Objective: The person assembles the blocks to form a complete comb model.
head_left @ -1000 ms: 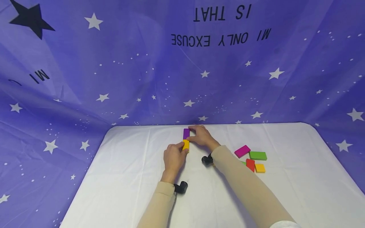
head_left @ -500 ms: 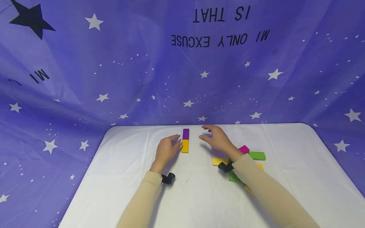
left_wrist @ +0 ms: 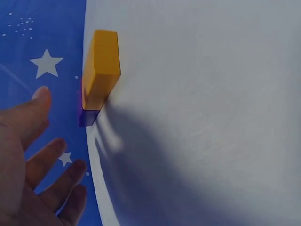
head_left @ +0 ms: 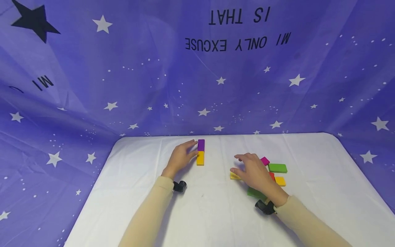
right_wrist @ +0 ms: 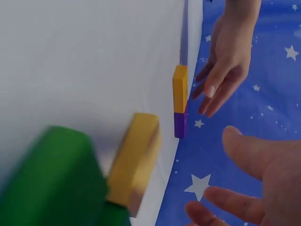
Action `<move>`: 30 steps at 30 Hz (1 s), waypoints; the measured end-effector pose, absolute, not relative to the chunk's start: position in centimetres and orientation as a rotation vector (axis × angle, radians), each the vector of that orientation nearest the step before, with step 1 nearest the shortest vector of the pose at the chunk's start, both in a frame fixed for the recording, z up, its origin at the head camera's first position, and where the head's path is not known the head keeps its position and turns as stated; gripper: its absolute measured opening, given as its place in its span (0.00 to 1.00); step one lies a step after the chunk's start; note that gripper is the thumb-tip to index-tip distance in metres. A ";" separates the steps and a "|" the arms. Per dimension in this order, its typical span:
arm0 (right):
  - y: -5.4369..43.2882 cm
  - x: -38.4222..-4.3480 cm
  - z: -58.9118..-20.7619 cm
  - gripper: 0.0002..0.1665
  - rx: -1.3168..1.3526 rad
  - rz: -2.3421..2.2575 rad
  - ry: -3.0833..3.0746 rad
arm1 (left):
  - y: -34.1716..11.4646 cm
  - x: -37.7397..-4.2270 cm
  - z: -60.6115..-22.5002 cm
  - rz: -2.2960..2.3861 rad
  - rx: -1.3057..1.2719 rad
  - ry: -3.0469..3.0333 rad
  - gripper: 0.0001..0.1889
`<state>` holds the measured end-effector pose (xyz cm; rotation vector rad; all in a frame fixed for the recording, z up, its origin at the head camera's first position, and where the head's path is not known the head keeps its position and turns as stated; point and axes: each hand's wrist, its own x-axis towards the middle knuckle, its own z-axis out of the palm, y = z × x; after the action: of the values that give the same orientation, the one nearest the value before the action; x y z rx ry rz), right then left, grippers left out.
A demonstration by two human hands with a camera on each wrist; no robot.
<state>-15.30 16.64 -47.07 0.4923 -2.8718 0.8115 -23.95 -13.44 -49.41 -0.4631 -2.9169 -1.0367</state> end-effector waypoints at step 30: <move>16.9 -13.7 -49.3 0.23 0.552 0.502 -2.913 | -11.9 -25.3 -49.6 -0.896 -0.577 -3.081 0.25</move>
<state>-13.70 16.91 -49.34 0.5523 -2.9125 0.5017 -25.32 -11.89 -49.63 -0.5774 -3.0811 -0.8964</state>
